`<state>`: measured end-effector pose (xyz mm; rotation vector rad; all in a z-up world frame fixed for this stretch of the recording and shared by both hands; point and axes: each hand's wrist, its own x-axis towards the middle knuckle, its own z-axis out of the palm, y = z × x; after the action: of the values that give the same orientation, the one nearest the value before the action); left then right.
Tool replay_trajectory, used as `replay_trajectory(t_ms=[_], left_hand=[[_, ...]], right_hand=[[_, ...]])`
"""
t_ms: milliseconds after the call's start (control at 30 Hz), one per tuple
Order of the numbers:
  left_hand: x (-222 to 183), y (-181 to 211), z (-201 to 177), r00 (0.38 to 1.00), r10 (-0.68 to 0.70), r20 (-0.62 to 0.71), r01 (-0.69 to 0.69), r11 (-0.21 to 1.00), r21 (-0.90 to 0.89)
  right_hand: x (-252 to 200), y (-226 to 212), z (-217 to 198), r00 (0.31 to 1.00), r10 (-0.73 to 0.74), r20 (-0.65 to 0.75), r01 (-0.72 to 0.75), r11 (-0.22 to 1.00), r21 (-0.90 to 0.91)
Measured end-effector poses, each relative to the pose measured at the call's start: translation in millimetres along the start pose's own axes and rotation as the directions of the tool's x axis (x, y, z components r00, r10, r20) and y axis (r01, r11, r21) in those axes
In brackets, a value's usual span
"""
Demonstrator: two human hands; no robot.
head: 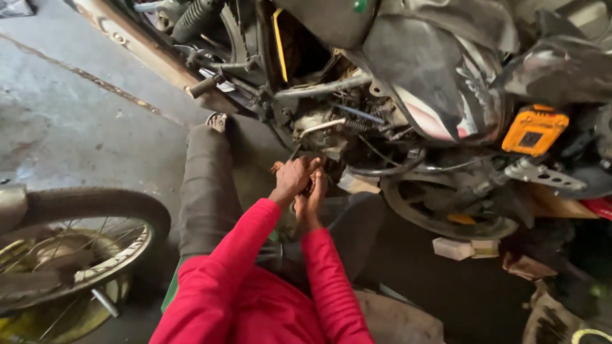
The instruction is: Dismantling parts of a motorcycle, including removing and inspecting the air filter and working on the engine area.
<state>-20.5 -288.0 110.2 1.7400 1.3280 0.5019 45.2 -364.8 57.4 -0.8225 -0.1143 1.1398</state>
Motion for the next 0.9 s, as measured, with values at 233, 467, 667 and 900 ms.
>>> replay_trajectory(t_ms=[233, 467, 667, 900], left_hand=[[-17.0, 20.5, -12.6, 0.975, 0.201, -0.09, -0.175, 0.955, 0.238], [-13.2, 31.5, -22.8, 0.964, 0.245, -0.106, -0.203, 0.931, 0.303], [34.4, 13.9, -47.4, 0.975, 0.175, -0.136, -0.131, 0.95, 0.284], [138.8, -38.1, -79.8, 0.87, 0.077, -0.487, 0.109, 0.933, 0.343]], right_hand=[[-11.5, -10.8, 14.1, 0.986, -0.15, 0.069, 0.144, 0.986, 0.079], [-27.4, -25.2, 25.6, 0.998, -0.057, -0.012, 0.058, 0.989, 0.133], [-39.7, -42.8, 48.0, 0.998, -0.035, 0.06, 0.037, 0.999, -0.034], [-18.6, -21.0, 21.7, 0.986, -0.106, 0.125, 0.121, 0.986, -0.117]])
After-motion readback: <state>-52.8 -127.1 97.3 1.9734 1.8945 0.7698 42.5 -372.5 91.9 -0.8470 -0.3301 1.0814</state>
